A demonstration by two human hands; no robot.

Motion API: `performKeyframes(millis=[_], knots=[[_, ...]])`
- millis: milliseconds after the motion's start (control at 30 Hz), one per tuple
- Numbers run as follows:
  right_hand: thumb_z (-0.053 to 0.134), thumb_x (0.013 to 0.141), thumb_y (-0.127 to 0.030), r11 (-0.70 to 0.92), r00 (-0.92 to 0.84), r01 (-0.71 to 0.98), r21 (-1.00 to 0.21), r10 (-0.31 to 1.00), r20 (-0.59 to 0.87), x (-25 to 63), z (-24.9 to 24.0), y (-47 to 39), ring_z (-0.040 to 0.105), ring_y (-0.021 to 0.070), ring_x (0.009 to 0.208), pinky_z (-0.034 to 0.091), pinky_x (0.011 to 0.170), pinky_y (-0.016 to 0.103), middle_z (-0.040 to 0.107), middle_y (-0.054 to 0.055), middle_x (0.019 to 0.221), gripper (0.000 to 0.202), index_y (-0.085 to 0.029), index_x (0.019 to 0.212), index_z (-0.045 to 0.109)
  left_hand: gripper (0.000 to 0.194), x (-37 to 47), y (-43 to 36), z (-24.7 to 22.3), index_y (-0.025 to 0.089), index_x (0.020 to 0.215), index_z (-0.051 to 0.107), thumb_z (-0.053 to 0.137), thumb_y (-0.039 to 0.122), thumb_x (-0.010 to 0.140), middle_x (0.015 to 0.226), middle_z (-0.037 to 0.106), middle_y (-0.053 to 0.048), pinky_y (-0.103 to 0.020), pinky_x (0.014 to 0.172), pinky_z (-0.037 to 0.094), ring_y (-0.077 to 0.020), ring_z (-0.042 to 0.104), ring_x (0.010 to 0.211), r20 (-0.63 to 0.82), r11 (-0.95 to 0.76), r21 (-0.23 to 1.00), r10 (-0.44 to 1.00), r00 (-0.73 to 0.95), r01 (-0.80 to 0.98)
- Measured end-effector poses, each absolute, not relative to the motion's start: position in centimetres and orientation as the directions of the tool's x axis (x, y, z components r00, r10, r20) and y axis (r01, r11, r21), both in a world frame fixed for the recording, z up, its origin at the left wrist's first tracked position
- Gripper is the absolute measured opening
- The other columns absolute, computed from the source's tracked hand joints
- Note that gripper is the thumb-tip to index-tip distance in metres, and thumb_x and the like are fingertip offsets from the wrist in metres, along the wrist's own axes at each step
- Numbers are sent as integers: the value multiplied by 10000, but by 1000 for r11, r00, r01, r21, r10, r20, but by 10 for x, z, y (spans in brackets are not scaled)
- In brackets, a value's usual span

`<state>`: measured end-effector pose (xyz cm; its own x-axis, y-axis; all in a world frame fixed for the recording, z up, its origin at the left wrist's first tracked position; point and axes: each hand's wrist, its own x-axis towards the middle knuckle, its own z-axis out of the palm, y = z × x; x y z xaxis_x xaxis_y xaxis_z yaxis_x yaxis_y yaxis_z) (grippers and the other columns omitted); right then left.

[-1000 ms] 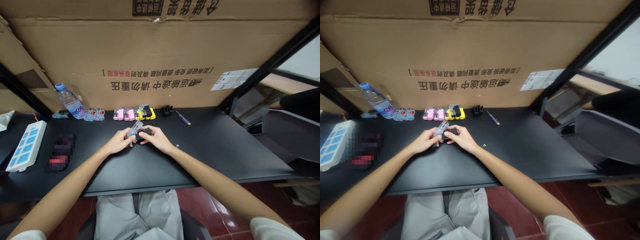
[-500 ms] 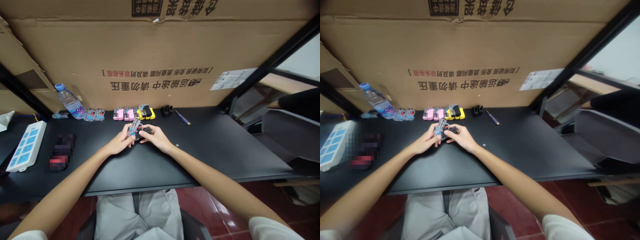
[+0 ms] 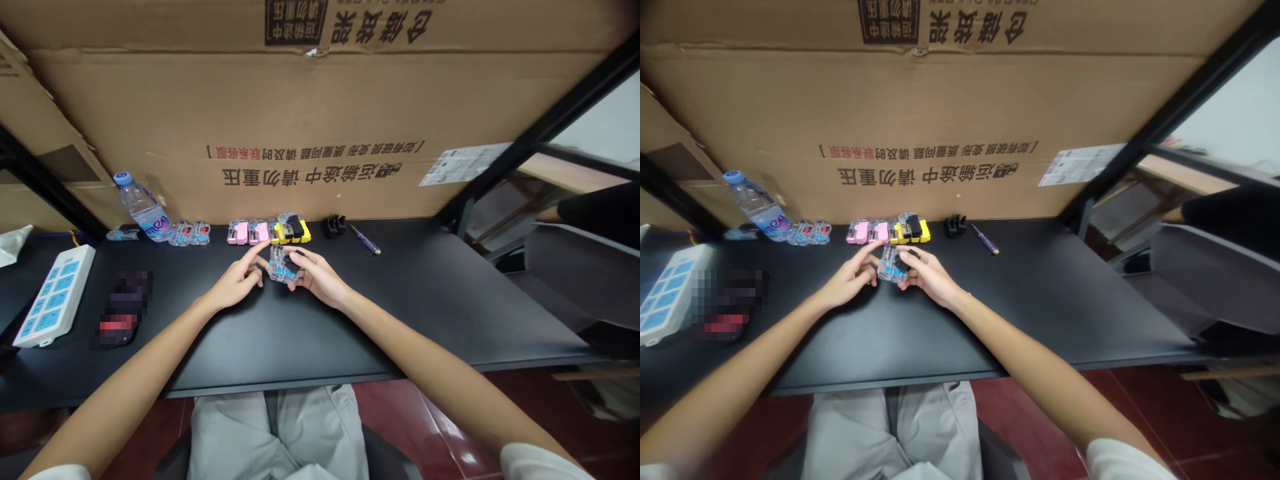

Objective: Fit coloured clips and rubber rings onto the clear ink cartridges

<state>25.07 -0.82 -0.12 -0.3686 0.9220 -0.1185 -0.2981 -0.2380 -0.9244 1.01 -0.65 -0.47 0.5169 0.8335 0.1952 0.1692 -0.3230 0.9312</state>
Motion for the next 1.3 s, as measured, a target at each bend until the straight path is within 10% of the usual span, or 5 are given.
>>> performKeyframes(millis=[200,533,1167,1300], knots=[[726,929,-686,-353,-530,-253,-901,829,-176,249,3,-12,700,169,605,617,586,288,768,65,780,540,-170,1088,724,335,18,-12,4,201,1233,739,679,422,989,1090,711,-65,-270,710,510,-151,631,784,361,-495,800,848,387,338],[884,806,-606,-24,-203,-119,-993,979,0,255,7,-8,643,135,551,601,541,281,661,-11,703,484,-178,953,715,489,16,-8,11,187,836,673,659,664,942,733,661,0,-251,618,489,-128,577,610,181,-238,946,951,249,221],[701,943,-675,99,-377,166,-981,926,30,251,3,-11,609,140,543,527,554,272,673,28,632,554,-189,679,679,501,19,-13,8,193,760,606,608,645,977,720,655,-1,-262,625,486,-136,600,597,112,-245,927,902,417,283],[769,910,-613,66,-304,57,-996,952,45,249,0,-11,668,167,652,554,533,273,747,51,833,467,-184,1093,749,510,18,-9,5,184,785,667,612,657,967,706,667,-4,-262,610,478,-129,580,568,111,-205,945,934,340,254]])
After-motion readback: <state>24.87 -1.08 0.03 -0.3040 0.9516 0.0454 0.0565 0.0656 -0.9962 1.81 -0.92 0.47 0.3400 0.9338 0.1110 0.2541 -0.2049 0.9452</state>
